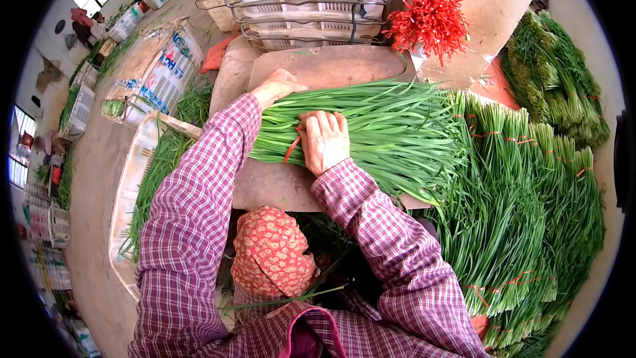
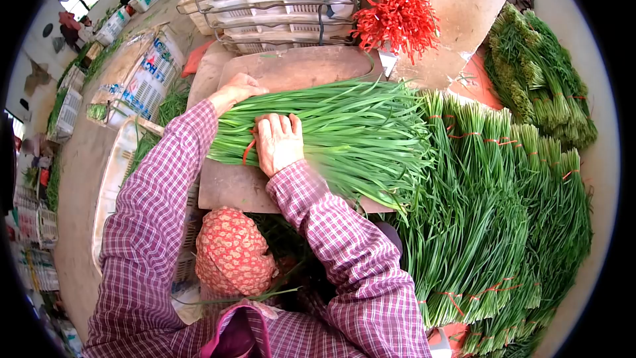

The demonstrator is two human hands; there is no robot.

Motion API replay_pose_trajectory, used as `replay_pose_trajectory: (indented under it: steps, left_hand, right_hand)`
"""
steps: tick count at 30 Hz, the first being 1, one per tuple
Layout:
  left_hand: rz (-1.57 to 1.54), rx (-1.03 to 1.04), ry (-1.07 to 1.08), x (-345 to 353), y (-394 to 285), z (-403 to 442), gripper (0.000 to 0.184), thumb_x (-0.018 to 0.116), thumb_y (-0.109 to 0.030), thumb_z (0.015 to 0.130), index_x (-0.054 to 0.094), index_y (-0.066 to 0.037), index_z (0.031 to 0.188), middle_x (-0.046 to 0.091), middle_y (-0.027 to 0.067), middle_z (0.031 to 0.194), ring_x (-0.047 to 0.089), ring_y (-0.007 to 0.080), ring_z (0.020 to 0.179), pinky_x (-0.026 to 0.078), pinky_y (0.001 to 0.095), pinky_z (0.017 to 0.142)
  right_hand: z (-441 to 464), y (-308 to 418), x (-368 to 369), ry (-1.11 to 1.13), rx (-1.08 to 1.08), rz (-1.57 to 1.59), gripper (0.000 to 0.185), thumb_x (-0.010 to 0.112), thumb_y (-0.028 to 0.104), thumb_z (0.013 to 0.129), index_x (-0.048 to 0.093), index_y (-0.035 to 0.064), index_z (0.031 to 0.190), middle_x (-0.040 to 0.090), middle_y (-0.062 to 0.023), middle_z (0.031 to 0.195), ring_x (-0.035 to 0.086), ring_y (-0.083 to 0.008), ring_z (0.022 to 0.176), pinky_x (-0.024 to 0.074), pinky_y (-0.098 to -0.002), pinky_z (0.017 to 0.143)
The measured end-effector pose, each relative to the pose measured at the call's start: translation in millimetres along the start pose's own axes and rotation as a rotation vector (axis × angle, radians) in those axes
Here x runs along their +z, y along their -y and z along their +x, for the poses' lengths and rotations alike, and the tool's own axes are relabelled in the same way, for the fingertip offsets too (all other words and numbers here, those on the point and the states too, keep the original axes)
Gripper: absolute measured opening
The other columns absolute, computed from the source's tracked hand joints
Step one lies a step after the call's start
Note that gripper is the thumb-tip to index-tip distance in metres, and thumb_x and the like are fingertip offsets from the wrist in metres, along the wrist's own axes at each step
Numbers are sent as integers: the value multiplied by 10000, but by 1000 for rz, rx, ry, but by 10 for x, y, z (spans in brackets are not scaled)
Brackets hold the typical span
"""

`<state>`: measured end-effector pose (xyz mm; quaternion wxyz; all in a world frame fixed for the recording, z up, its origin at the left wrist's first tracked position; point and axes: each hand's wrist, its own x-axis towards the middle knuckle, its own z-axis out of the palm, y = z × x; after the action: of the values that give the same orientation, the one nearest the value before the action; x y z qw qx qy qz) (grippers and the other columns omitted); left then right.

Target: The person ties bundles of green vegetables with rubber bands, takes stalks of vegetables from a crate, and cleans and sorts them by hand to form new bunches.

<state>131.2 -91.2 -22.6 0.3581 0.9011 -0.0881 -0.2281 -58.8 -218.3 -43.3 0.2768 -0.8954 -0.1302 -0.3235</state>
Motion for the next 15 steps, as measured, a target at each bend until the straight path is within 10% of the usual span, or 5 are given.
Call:
replay_pose_trajectory:
  steps: [6,15]
  left_hand:
    - [-249,102,95,-135,-85,-420,435,782,-250,762,616,-35,1102,603,69,1129,530,161,1108,381,279,992]
    - [-294,138,170,-181,23,-278,325,775,-144,744,642,-26,1016,625,78,1098,557,159,1090,396,291,992]
  right_hand:
    - [-20,14,-2,-6,8,-13,265,637,140,806,564,59,1048,591,-71,1040,547,-273,1016,363,-458,964]
    - [-36,8,-4,-5,8,13,205,632,133,815,572,69,1000,594,-58,1055,545,-266,1034,354,-473,987]
